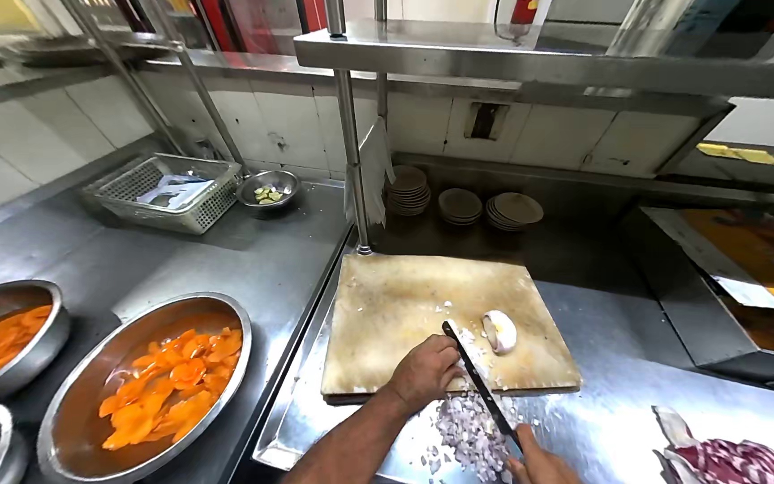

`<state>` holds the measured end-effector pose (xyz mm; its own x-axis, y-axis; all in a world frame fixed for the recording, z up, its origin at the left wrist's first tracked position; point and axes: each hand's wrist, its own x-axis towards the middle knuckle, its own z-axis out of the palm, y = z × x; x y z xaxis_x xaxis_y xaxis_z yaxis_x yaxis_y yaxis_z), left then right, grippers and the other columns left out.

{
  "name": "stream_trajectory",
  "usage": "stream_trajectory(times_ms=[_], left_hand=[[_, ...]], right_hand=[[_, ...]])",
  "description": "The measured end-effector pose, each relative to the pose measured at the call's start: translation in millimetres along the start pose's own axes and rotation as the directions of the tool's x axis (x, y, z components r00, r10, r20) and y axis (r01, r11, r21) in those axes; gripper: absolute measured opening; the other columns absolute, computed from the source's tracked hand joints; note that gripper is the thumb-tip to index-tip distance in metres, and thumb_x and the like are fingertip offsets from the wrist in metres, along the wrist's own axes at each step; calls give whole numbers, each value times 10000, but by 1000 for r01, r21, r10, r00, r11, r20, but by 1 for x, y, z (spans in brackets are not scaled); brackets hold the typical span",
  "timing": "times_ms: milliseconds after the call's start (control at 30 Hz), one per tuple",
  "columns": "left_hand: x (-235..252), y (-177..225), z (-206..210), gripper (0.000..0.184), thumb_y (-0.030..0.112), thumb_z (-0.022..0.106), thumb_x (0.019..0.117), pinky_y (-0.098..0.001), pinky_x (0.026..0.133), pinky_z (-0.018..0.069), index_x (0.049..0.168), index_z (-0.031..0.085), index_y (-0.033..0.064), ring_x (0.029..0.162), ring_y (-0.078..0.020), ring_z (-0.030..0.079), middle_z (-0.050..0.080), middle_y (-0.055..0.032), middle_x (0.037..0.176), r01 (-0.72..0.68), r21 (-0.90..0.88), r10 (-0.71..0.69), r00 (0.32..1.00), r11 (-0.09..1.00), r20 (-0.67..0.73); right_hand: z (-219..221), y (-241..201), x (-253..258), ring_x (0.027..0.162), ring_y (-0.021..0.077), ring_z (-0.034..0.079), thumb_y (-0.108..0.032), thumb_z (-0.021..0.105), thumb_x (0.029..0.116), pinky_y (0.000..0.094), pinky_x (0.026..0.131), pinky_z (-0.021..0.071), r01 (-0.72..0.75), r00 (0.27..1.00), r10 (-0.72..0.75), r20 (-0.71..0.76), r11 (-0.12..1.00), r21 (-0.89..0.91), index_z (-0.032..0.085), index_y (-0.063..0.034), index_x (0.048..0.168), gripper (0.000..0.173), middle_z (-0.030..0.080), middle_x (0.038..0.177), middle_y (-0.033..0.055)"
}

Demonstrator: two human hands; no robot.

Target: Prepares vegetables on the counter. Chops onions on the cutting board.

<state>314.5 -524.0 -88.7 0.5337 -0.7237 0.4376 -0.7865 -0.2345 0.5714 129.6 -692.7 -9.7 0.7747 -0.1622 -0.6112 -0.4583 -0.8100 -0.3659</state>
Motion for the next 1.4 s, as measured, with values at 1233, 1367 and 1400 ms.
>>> stream_trajectory(times_ms=[1233, 1367, 1400], left_hand=[[-9, -2, 4, 247, 176, 545, 1039, -379, 988, 553, 1003, 748, 41, 1097, -260, 699, 743, -113, 1117, -104, 201, 98, 994, 974, 40], [-6, -3, 2, 255, 185, 550, 1041, -379, 1024, 530, 1000, 744, 23, 1124, -266, 688, 738, -128, 1137, -112, 114, 104, 992, 987, 72], [-6, -3, 0, 261, 188, 549, 1044, -381, 1023, 528, 991, 739, 17, 1120, -269, 685, 734, -132, 1129, -113, 99, 105, 991, 989, 87]], right_hand=[[-29, -25, -10, 1035, 456, 692, -322, 479, 1082, 619, 878, 540, -107, 992, 114, 49, 985, -135, 393, -47, 1461, 477, 687, 1089, 273], [11, -9, 28, 982, 434, 712, -333, 474, 1084, 598, 863, 561, -73, 996, 72, -62, 997, -21, 384, -34, 1471, 497, 700, 1042, 254], [3, -6, 33, 974, 429, 710, -338, 474, 1087, 595, 863, 561, -55, 998, 54, -42, 998, -14, 376, -41, 1479, 501, 693, 1044, 255]])
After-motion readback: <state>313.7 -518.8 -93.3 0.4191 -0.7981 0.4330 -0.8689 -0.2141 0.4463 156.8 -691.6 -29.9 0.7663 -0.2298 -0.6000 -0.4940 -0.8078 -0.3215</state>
